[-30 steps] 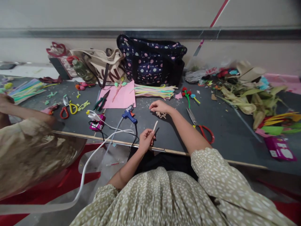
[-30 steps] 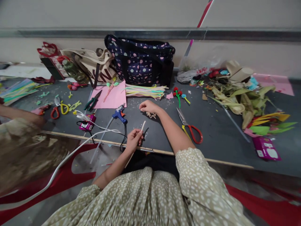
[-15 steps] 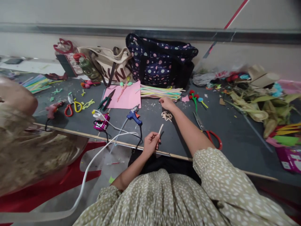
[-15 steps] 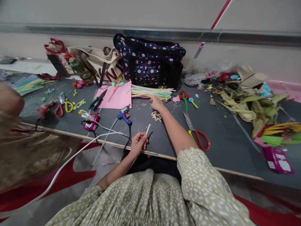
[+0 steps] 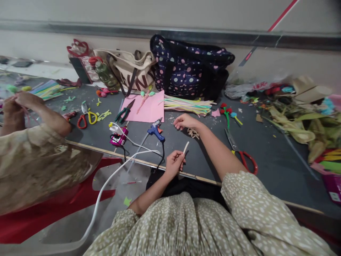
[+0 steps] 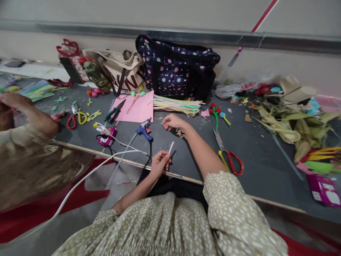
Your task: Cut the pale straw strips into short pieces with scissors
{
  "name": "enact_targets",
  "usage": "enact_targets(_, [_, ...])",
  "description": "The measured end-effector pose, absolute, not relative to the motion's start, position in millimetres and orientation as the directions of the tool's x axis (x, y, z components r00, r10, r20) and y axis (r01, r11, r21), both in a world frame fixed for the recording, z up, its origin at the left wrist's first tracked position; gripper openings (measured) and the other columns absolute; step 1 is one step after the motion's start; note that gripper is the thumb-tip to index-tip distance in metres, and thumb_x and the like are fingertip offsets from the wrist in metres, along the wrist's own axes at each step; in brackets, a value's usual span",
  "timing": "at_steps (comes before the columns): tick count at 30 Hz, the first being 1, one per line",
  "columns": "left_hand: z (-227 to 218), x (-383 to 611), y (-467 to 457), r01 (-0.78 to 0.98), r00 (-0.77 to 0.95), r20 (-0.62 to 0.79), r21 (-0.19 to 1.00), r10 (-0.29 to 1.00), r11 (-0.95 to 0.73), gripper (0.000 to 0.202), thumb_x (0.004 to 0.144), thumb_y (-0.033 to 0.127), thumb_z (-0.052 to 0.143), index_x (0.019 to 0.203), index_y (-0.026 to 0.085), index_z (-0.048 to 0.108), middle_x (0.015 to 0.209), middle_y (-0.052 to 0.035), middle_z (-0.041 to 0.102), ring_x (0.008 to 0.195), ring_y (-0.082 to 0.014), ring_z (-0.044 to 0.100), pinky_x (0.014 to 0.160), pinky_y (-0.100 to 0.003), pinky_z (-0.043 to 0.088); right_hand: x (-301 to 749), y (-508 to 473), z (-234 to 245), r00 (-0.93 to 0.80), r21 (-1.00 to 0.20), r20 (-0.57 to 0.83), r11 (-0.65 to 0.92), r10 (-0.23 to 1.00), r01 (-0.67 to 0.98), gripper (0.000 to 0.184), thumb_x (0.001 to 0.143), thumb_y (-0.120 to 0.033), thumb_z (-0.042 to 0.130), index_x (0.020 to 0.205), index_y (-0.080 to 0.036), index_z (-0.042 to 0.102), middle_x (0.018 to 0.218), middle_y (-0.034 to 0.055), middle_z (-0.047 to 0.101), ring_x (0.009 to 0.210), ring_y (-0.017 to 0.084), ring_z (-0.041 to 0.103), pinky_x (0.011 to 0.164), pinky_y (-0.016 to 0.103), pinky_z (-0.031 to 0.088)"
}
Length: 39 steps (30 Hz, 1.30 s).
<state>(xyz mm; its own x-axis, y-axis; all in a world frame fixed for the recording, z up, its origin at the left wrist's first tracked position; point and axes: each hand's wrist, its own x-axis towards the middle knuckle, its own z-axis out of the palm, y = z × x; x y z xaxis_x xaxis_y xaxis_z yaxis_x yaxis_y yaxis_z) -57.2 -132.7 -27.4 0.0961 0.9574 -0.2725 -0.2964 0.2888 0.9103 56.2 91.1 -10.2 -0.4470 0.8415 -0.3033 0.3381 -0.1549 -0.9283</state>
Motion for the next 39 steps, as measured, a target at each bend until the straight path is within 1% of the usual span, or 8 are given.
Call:
enact_targets(7, [-27, -57, -133, -0.309, 0.082, -0.258, 0.912, 0.963, 0.270, 0.034, 0.079, 0.049, 0.063, 0.084, 0.015, 0.057, 0.060, 0.0038, 0.058, 0.036, -0.0032, 0.042, 0.036, -0.017, 0.037, 33, 102, -10, -0.399, -0.973, -0.216, -0.163, 0.891, 0.162, 0.023, 0.067, -0.002, 0.057, 0.084, -0.016, 0.064, 0.090, 0.0048, 0.072, 0.086, 0.013, 0.066, 0.080, 0.027, 0.054])
enact_targets(10, [-29, -57, -133, -0.318, 0.082, -0.252, 0.910, 0.964, 0.265, 0.033, 0.080, 0.048, 0.063, 0.084, 0.015, 0.057, 0.061, 0.0036, 0.058, 0.037, -0.0032, 0.042, 0.036, -0.017, 0.037, 38, 107, -6, -0.391, -0.977, -0.206, -0.167, 0.897, 0.131, 0.024, 0.067, -0.002, 0.055, 0.086, -0.016, 0.063, 0.089, 0.0043, 0.072, 0.084, 0.012, 0.066, 0.080, 0.027, 0.054])
enact_targets(15, [-32, -57, -133, -0.320, 0.089, -0.253, 0.909, 0.963, 0.268, 0.033, 0.080, 0.048, 0.063, 0.084, 0.015, 0.057, 0.061, 0.0035, 0.058, 0.037, -0.0037, 0.043, 0.036, -0.017, 0.037, 38, 97, -9, -0.488, -0.957, -0.284, -0.212, 0.826, 0.197, 0.018, 0.063, -0.002, 0.059, 0.076, -0.012, 0.065, 0.076, 0.0091, 0.071, 0.071, 0.018, 0.067, 0.067, 0.034, 0.057])
enact_targets(21, [-32, -58, -134, -0.324, 0.082, -0.250, 0.909, 0.965, 0.263, 0.033, 0.080, 0.048, 0.063, 0.085, 0.016, 0.057, 0.062, 0.0034, 0.059, 0.038, -0.0034, 0.043, 0.037, -0.017, 0.038, 31, 108, -9, -0.297, -0.971, -0.171, -0.109, 0.940, 0.214, 0.024, 0.070, -0.002, 0.053, 0.086, -0.017, 0.062, 0.093, 0.0029, 0.071, 0.091, 0.011, 0.064, 0.079, 0.024, 0.052])
enact_targets(27, [-29, -59, -133, -0.336, 0.106, -0.271, 0.896, 0.957, 0.291, 0.035, 0.078, 0.050, 0.064, 0.085, 0.016, 0.057, 0.062, 0.0034, 0.059, 0.038, -0.0040, 0.044, 0.036, -0.017, 0.038, 98, 107, 8, -0.421, -0.905, -0.292, -0.105, 0.859, 0.413, 0.018, 0.063, 0.000, 0.055, 0.069, -0.013, 0.066, 0.066, 0.0044, 0.069, 0.058, 0.010, 0.060, 0.056, 0.019, 0.047])
enact_targets(30, [-29, -59, -133, -0.327, 0.105, -0.276, 0.898, 0.955, 0.296, 0.036, 0.077, 0.050, 0.065, 0.084, 0.016, 0.057, 0.061, 0.0038, 0.058, 0.038, -0.0039, 0.043, 0.036, -0.018, 0.038, 96, 104, 8, -0.471, -0.880, -0.325, -0.081, 0.820, 0.467, 0.019, 0.058, 0.002, 0.057, 0.065, -0.013, 0.067, 0.061, 0.0029, 0.068, 0.055, 0.009, 0.059, 0.053, 0.017, 0.046])
enact_targets(35, [-31, -59, -134, -0.321, 0.097, -0.248, 0.909, 0.964, 0.266, 0.033, 0.080, 0.047, 0.063, 0.085, 0.016, 0.057, 0.063, 0.0029, 0.059, 0.039, -0.0039, 0.044, 0.037, -0.017, 0.038, 43, 115, 2, -0.446, -0.906, -0.178, 0.032, 0.877, 0.423, 0.030, 0.064, -0.002, 0.052, 0.085, -0.015, 0.069, 0.087, 0.0036, 0.073, 0.078, 0.011, 0.064, 0.070, 0.021, 0.051])
enact_targets(39, [-31, -59, -134, -0.319, 0.090, -0.257, 0.908, 0.962, 0.273, 0.035, 0.079, 0.050, 0.063, 0.085, 0.015, 0.057, 0.062, 0.0029, 0.059, 0.039, -0.0038, 0.043, 0.037, -0.017, 0.039, 39, 126, 1, -0.323, -0.875, -0.068, 0.099, 0.944, 0.474, 0.027, 0.074, -0.009, 0.048, 0.093, -0.017, 0.066, 0.092, 0.0039, 0.071, 0.075, 0.011, 0.063, 0.071, 0.025, 0.051])
